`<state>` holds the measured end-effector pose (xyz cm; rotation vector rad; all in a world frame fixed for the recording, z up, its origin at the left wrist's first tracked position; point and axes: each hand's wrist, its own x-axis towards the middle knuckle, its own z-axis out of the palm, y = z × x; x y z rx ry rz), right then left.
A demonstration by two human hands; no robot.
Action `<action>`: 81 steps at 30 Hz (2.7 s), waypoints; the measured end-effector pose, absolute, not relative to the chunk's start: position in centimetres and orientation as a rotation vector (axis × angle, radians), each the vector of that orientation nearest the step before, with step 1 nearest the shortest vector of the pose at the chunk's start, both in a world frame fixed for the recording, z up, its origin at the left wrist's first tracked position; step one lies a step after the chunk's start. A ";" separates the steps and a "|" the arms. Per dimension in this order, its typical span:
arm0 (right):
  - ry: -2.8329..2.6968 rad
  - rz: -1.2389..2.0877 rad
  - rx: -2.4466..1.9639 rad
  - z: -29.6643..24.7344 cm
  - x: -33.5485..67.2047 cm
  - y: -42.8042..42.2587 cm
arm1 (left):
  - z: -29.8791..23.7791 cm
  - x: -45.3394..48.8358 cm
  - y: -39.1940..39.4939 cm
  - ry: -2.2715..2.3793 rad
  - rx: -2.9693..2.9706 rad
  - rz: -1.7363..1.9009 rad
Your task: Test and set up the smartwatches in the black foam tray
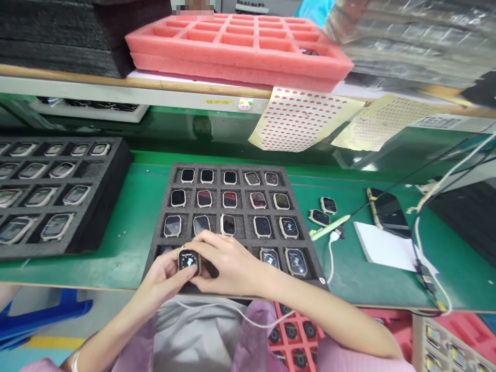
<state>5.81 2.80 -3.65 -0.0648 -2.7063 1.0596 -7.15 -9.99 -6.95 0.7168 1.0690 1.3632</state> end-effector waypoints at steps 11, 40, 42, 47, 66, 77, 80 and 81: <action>-2.742 1.046 -0.066 -3.6 6.4 2.7 | -7.4 -6.9 -10.1 1.205 0.823 1.345; -2.710 0.868 -0.113 -3.6 7.2 2.0 | -7.3 -6.4 -10.8 1.340 0.981 1.251; -2.632 0.885 -0.140 -3.8 7.4 2.1 | -7.3 -6.1 -11.0 1.358 0.990 1.210; -2.643 0.757 -0.261 -4.6 8.0 2.2 | -7.1 -6.5 -11.5 1.490 0.808 1.455; -3.095 0.082 -0.005 -4.2 -1.8 -1.5 | -5.5 -11.0 -14.7 1.551 0.575 1.761; -3.080 0.626 -0.021 -2.6 0.7 1.2 | -6.8 -12.3 -14.6 1.340 0.681 1.410; -2.956 0.725 -0.075 -1.5 1.7 1.2 | -6.7 -12.1 -14.5 1.256 0.704 1.375; -2.924 0.712 -0.070 -1.3 2.0 1.1 | -6.6 -11.9 -14.4 1.235 0.717 1.371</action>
